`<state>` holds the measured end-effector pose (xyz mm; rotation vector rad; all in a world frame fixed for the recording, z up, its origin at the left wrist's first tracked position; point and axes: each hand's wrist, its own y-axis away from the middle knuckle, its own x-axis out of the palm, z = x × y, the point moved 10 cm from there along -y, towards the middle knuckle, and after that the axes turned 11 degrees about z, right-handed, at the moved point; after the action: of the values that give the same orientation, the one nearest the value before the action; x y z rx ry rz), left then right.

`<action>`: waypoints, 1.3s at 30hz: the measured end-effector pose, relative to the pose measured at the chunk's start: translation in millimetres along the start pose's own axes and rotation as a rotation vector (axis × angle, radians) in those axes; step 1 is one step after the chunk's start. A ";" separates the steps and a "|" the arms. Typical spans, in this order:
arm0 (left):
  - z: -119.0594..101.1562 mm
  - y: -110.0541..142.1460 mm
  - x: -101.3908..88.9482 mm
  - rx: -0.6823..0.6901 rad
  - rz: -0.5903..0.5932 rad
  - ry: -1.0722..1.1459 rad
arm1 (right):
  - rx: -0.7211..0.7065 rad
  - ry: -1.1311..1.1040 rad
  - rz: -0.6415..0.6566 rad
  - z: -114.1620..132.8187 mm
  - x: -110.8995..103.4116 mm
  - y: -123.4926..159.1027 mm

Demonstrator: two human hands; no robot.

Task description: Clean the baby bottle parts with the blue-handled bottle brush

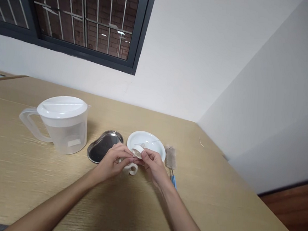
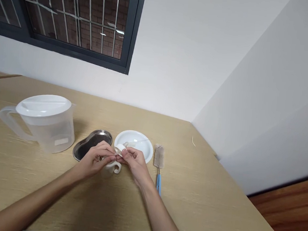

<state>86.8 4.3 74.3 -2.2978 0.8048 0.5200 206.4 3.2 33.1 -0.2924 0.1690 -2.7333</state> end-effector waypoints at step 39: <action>11.7 8.1 -32.7 0.005 -0.222 0.220 | -0.232 -0.261 -0.461 38.4 -89.4 21.4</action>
<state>55.7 20.7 80.1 -2.4297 0.6385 0.1682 303.7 15.1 50.9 -0.8410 0.3895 -3.0876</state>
